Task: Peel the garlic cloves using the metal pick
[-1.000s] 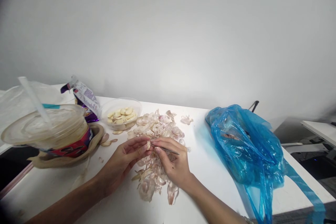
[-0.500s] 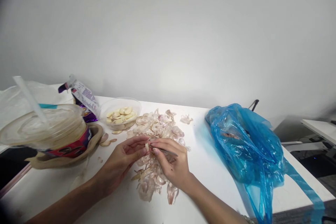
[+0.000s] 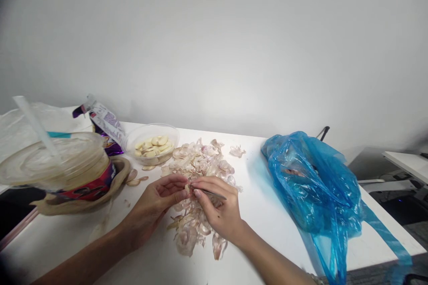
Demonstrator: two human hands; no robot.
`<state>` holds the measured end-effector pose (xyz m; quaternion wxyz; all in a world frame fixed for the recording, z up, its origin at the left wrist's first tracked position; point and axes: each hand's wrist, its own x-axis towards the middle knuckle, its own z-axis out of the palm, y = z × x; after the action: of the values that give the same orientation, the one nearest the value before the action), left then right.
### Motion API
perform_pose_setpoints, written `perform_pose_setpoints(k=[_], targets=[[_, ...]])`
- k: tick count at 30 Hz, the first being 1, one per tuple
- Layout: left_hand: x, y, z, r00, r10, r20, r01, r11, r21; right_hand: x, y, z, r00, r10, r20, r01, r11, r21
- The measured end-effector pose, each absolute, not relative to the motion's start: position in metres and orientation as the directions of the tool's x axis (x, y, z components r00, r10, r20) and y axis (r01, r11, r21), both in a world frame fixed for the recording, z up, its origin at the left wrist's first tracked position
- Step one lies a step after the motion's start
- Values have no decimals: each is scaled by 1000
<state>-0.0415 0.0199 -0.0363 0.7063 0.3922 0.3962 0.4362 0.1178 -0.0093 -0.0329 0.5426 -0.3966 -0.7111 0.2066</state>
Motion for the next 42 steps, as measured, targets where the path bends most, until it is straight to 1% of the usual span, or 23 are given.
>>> perform_pose_setpoints(k=[13, 19, 30, 42], targets=[[-42, 19, -34, 329, 919, -218, -302, 321, 898, 118, -7, -32, -85, 799, 596, 326, 587, -741], [-41, 18, -32, 323, 921, -217, -308, 319, 897, 118, -9, -30, -82, 804, 589, 349, 577, -739], [-41, 18, -33, 315, 921, -231, -315, 331, 890, 116, -8, -30, -59, 819, 571, 333, 555, -762], [-38, 18, -32, 293, 920, -261, -324, 352, 878, 117, -8, -33, -28, 807, 590, 339, 563, -754]])
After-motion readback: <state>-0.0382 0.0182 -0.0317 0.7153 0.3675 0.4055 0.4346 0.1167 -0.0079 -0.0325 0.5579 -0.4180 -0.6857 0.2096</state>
